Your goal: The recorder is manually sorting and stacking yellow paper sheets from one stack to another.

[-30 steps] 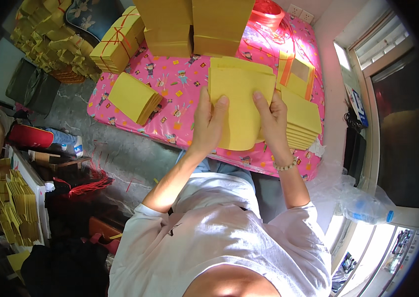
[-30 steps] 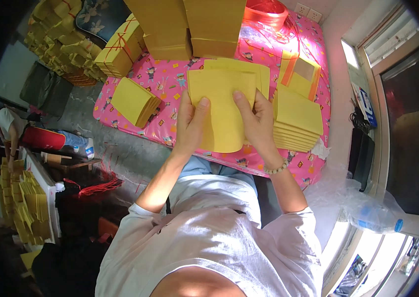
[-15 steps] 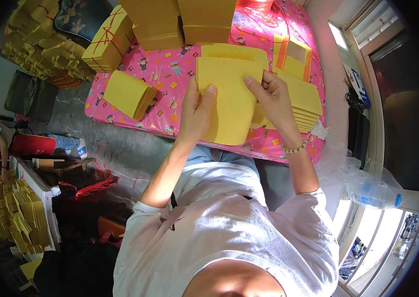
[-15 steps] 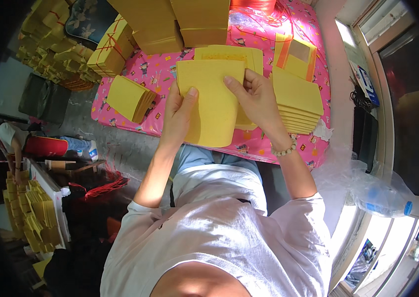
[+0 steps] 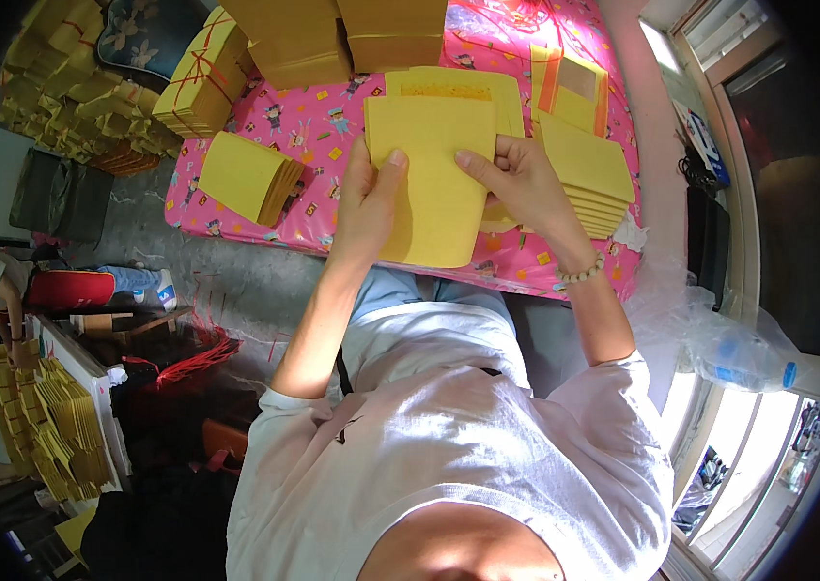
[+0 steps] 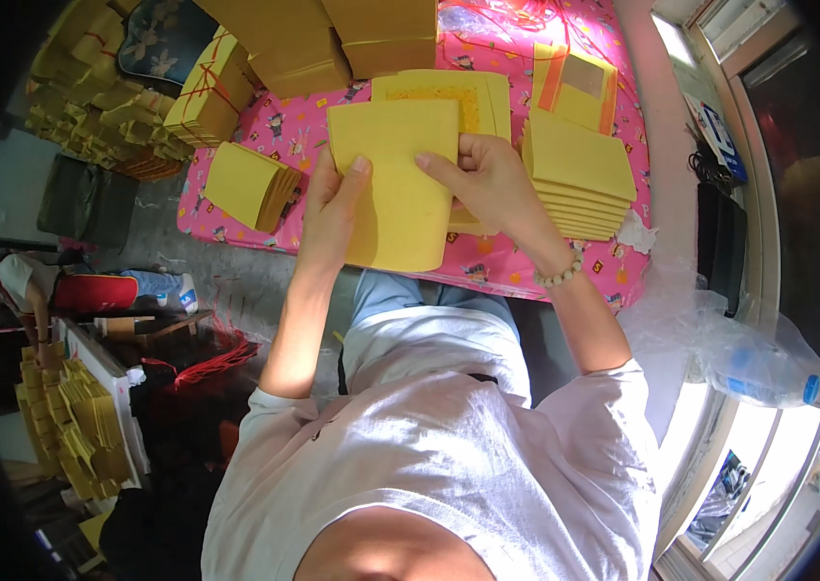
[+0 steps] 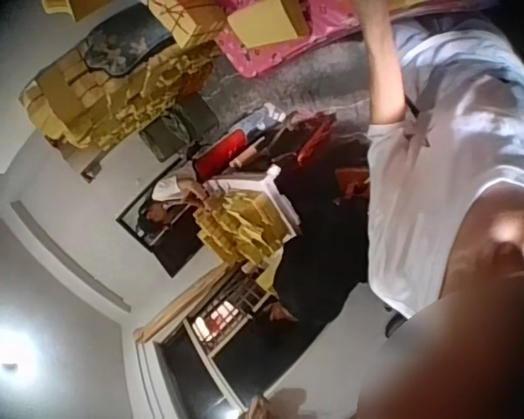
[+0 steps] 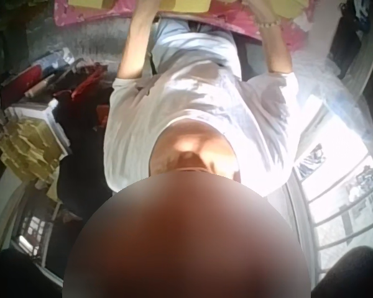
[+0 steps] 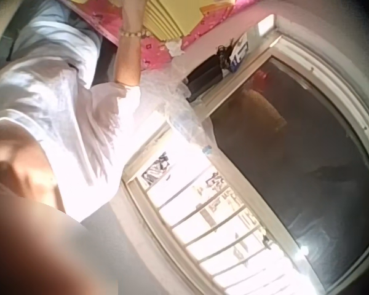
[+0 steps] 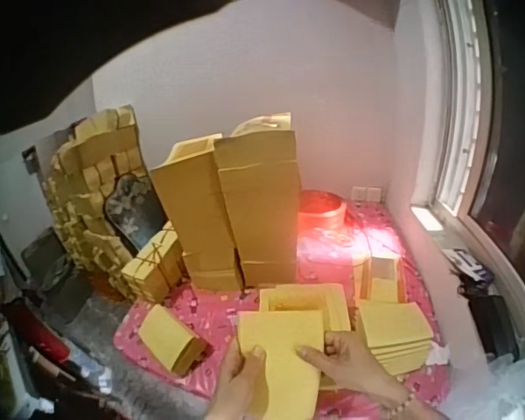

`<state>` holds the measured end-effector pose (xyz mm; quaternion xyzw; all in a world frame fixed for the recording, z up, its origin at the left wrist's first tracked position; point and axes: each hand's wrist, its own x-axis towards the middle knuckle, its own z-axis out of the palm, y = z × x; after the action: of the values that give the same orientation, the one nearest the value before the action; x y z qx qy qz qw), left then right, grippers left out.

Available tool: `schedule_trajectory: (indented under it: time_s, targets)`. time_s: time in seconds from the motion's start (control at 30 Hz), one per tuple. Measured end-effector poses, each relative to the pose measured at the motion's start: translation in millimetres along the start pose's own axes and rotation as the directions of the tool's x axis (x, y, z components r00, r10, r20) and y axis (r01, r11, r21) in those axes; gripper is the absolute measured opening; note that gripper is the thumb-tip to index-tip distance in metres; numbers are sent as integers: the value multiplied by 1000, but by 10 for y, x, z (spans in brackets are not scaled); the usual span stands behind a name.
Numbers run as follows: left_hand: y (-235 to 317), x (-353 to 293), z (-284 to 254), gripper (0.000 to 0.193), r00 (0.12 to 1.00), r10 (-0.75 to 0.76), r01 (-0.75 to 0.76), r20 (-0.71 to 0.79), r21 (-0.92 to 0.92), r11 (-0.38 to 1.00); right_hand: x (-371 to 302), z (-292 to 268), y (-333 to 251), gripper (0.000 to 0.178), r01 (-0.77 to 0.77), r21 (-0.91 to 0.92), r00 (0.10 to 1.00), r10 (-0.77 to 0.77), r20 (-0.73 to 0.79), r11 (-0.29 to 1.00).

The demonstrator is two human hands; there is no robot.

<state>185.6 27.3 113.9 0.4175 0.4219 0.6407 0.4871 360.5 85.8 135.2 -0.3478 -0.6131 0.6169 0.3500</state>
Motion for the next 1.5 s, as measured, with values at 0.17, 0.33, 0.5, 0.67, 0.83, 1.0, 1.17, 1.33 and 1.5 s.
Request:
schedule_trajectory:
  time_s: [0.17, 0.33, 0.5, 0.67, 0.83, 1.0, 1.17, 1.33, 1.5]
  targets:
    - [42, 71, -41, 31, 1000, -5, 4, 4, 45, 999, 42, -1, -1, 27, -67, -117, 995, 74, 60, 991]
    - [25, 108, -93, 30, 999, 7, -6, -37, 34, 999, 78, 17, -45, 28, -76, -120, 991, 88, 102, 990]
    - [-6, 197, -149, 33, 999, -46, 46, 10, -8, 999, 119, 3, 22, 29, -97, -136, 982, 117, 149, 986]
    - [-26, 246, -180, 33, 998, -57, 56, -18, -13, 998, 80, 8, 18, 31, -155, -168, 969, 182, 166, 974]
    - [5, 249, -210, 33, 997, -67, 65, -32, -36, 997, 47, 37, 22, 30, -100, -205, 983, 128, 130, 974]
    - [35, 232, -230, 28, 993, 0, -6, -115, -50, 999, -44, 93, 47, 25, -208, -224, 963, 240, 124, 952]
    - [47, 201, -288, 31, 978, 111, -116, -174, -18, 993, -65, 158, 205, 24, -137, -121, 974, 156, 164, 983]
    - [65, 128, -352, 33, 967, 170, -161, -189, 62, 985, 32, 126, 25, 21, -189, -294, 932, 266, 246, 937]
    - [155, -38, -275, 30, 985, 111, -102, -135, 66, 993, 205, 181, -115, 23, -55, -75, 995, 61, 82, 996]
